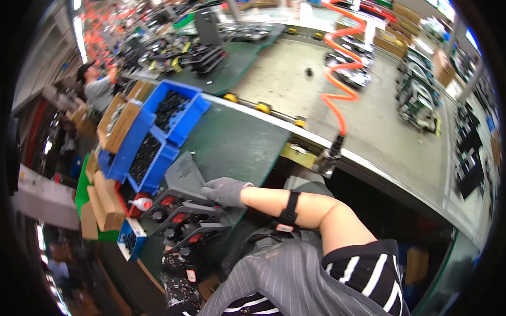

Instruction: Manually assemble electronic components and secure with screws using a pneumatic screwdriver.

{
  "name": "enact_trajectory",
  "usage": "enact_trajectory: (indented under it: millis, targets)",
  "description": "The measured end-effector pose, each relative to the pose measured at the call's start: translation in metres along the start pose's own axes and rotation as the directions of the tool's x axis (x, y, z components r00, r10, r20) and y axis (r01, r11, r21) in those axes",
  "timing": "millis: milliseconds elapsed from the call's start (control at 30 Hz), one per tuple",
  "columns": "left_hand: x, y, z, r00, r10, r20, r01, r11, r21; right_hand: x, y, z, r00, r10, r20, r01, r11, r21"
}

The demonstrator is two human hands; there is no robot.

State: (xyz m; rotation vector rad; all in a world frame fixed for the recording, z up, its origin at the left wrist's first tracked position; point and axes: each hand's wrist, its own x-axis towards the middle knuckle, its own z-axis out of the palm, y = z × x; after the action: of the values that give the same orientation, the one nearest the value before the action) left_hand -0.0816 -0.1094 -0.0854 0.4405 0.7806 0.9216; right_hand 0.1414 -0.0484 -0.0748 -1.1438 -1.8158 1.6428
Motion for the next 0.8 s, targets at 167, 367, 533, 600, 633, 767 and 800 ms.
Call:
enact_trajectory:
  millis: [167, 367, 533, 600, 633, 767, 800]
  targets:
    - [0.067, -0.041, 0.036, 0.948, -0.255, 0.190, 0.237, 0.965, 0.110, -0.067, -0.002, -0.041, 0.964, -0.146, -0.222, 0.090, 0.966, -0.241]
    - [0.115, -0.083, 0.065, 0.856, -0.403, 0.323, 0.356, 0.914, 0.196, -0.243, 0.028, -0.124, 0.714, -0.228, -0.662, 0.211, 0.972, -0.106]
    - [0.128, -0.100, 0.069, 0.830, -0.419, 0.369, 0.368, 0.908, 0.202, -0.385, 0.113, -0.187, -0.128, -0.291, -0.948, -0.582, 0.796, -0.166]
    - [0.134, -0.103, 0.080, 0.819, -0.422, 0.389, 0.360, 0.906, 0.225, -0.442, 0.147, -0.190, -0.185, -0.321, -0.929, -0.802, 0.595, -0.046]
    - [0.138, -0.103, 0.080, 0.819, -0.419, 0.393, 0.356, 0.907, 0.226, -0.455, 0.169, -0.187, -0.242, -0.078, -0.967, -0.896, 0.400, 0.192]
    - [0.142, -0.103, 0.074, 0.832, -0.399, 0.384, 0.334, 0.915, 0.228, -0.438, 0.159, -0.199, -0.348, 0.348, -0.870, -0.913, 0.084, 0.398]
    - [0.142, -0.103, 0.073, 0.833, -0.400, 0.382, 0.332, 0.914, 0.232, -0.436, 0.158, -0.198, -0.347, 0.353, -0.869, -0.914, 0.082, 0.398]
